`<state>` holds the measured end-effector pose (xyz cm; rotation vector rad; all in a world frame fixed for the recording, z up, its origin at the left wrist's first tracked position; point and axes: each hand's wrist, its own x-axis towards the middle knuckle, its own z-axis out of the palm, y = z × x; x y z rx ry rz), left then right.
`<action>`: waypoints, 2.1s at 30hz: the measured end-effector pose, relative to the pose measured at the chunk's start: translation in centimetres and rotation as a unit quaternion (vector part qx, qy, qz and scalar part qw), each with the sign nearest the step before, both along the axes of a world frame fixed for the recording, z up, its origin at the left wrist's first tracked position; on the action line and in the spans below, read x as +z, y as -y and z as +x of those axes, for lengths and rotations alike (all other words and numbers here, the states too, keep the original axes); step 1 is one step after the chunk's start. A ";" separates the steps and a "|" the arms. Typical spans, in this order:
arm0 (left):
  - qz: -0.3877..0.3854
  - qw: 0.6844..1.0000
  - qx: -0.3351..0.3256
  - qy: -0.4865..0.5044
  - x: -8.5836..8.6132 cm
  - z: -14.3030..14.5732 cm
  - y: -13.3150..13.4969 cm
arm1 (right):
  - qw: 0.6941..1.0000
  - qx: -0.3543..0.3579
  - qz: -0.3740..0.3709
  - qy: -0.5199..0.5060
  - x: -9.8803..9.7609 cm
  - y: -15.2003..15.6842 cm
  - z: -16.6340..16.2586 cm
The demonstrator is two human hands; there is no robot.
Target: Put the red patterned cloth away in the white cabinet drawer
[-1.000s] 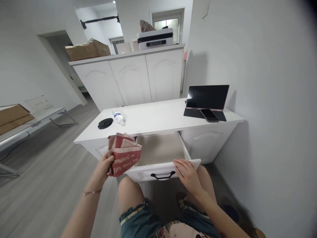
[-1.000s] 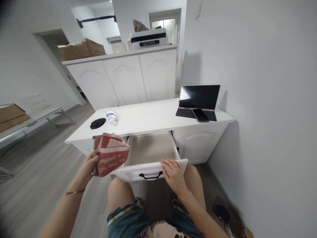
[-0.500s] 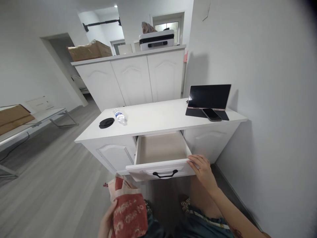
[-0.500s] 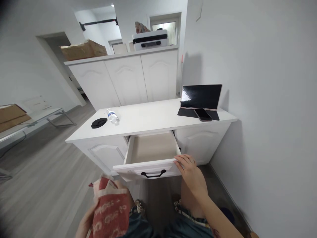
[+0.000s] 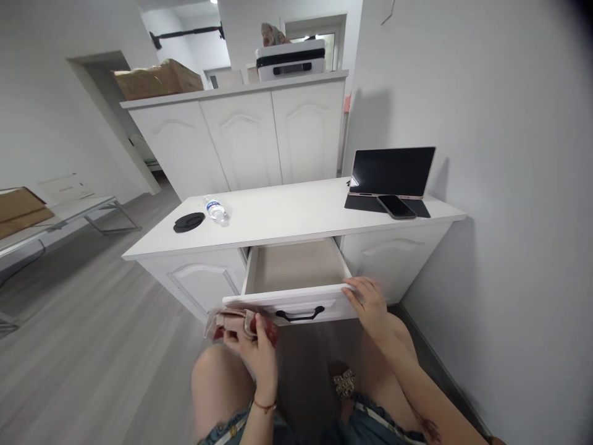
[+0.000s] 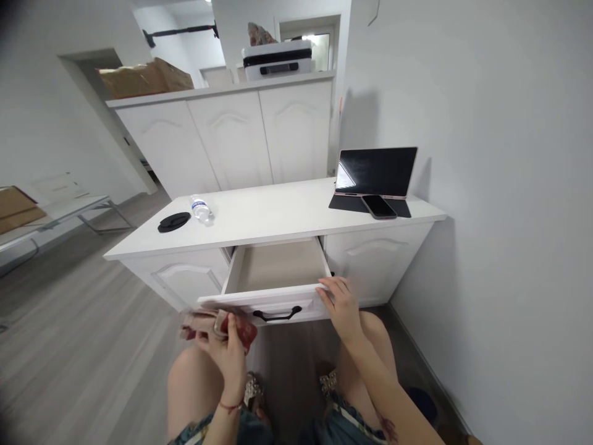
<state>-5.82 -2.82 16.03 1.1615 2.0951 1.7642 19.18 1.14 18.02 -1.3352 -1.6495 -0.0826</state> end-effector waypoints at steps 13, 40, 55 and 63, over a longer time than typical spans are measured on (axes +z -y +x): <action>0.069 0.995 -0.010 -0.070 0.6 6.3 -2.0 | 1.000 0.003 0.006 -0.017 0.6 0.3 0.3; 0.020 0.814 -0.447 -0.370 -2.8 16.6 -0.9 | 0.944 0.066 -0.158 -0.284 0.9 0.0 4.7; 0.011 0.743 -0.456 -0.490 -10.2 13.7 -2.3 | 0.951 0.052 -0.162 -0.258 1.9 0.0 4.2; 0.011 0.712 -0.440 -0.547 -12.7 10.0 -2.9 | 0.961 0.029 -0.125 -0.245 1.3 -0.3 4.1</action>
